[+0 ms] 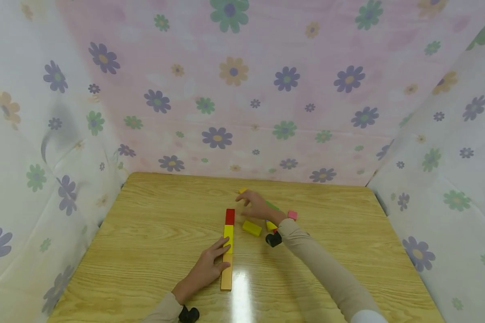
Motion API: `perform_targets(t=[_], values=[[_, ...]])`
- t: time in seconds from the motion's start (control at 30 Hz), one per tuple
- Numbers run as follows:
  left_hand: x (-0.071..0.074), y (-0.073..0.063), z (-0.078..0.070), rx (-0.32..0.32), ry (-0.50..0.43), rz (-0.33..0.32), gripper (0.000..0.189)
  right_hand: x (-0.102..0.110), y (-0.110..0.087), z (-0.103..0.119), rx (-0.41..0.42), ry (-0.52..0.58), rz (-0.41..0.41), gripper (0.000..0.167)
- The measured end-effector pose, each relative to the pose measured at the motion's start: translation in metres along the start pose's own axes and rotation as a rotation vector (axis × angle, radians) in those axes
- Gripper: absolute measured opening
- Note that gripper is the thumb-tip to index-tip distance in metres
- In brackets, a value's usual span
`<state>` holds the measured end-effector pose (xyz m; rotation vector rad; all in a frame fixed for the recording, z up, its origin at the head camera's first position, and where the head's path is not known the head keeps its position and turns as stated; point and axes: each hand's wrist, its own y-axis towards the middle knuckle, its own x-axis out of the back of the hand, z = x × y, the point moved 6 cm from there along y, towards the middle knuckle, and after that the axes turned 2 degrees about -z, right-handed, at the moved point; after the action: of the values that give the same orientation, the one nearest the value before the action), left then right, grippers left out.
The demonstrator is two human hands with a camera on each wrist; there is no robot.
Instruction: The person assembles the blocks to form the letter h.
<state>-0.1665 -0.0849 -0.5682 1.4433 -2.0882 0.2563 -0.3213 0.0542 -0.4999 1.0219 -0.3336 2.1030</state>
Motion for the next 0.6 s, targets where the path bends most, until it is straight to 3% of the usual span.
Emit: perform_targets(t=[0.33,0.6], values=[[0.0,0.0,-0.001,-0.036,0.016,-0.022,0.051,0.02,-0.011,-0.019,-0.066,-0.002,0.031,0.039],[-0.001,-0.001,0.002,0.007,0.006,0.007,0.052,0.036,-0.025,-0.035,-0.096,-0.052,-0.015,0.047]])
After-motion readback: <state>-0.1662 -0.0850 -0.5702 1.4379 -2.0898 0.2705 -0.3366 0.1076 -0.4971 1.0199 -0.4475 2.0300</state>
